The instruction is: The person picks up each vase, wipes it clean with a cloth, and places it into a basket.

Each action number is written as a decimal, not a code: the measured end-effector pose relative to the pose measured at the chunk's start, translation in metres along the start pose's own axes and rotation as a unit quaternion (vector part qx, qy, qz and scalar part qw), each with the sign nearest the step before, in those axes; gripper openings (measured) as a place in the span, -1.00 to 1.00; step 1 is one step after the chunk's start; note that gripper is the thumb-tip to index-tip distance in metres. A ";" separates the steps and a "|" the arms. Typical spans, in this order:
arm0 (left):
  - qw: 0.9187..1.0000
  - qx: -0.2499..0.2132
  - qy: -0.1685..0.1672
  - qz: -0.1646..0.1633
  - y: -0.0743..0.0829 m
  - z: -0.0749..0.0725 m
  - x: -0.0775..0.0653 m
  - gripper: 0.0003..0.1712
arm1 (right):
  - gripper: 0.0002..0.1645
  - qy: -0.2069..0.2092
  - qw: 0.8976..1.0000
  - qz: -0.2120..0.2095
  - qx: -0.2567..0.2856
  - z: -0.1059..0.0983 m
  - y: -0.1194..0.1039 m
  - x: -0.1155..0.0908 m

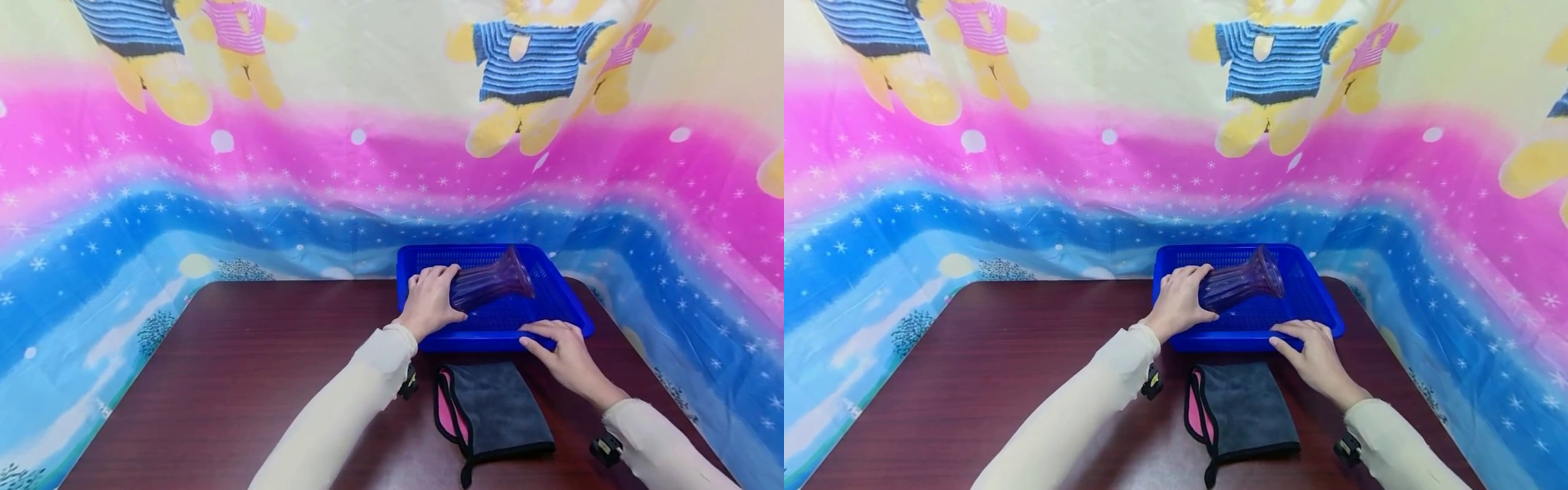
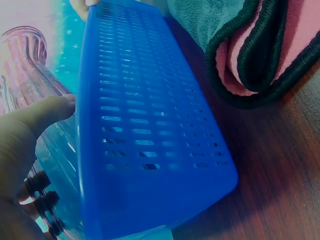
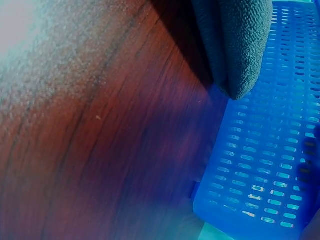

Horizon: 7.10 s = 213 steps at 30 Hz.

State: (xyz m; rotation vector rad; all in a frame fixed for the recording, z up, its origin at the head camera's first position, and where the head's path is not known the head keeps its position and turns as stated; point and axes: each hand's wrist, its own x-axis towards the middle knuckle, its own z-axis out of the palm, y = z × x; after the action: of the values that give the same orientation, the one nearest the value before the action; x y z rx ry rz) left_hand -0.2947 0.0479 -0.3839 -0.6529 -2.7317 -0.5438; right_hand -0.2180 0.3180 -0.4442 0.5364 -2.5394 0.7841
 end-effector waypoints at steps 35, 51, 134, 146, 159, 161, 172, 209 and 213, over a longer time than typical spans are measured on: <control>0.995 0.034 -0.097 -0.018 0.012 0.015 0.007 0.03 | -0.73 0.001 1.000 0.009 0.002 0.000 0.000 -0.001; 0.992 0.030 -0.121 -0.028 0.010 0.017 0.007 -0.04 | -0.75 0.002 1.000 0.007 0.002 -0.001 -0.002 -0.001; 0.987 0.043 -0.152 -0.020 0.015 0.009 0.010 -0.30 | -0.70 -0.006 0.999 0.036 0.003 -0.002 -0.009 0.004; 0.996 0.008 -0.088 0.017 0.012 -0.013 0.004 -0.43 | -0.71 0.024 0.998 0.056 0.016 -0.006 -0.015 0.004; 0.997 -0.076 -0.021 0.005 0.003 -0.039 -0.019 -0.51 | -0.70 0.032 0.997 0.055 0.055 -0.004 -0.035 0.006; 0.996 -0.092 -0.016 -0.002 0.001 -0.044 -0.024 -0.51 | -0.71 0.036 0.997 0.052 0.054 -0.003 -0.041 0.006; 0.995 -0.093 0.021 -0.008 -0.026 -0.066 -0.050 -0.54 | -0.74 0.036 0.997 0.024 0.067 0.003 -0.063 0.010; 0.980 0.014 0.196 -0.010 -0.096 -0.080 -0.141 -0.60 | -0.68 0.049 0.996 -0.074 0.008 0.038 -0.111 0.016; 0.973 0.044 0.226 0.016 -0.103 -0.073 -0.147 -0.62 | -0.62 0.047 0.996 -0.079 0.002 0.040 -0.114 0.016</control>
State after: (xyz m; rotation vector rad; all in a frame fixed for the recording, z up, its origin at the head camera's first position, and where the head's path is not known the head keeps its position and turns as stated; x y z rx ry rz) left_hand -0.2048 -0.1228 -0.4003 -0.4793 -2.2986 -0.4900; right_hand -0.1886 0.2030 -0.4163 0.6748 -2.3765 0.7390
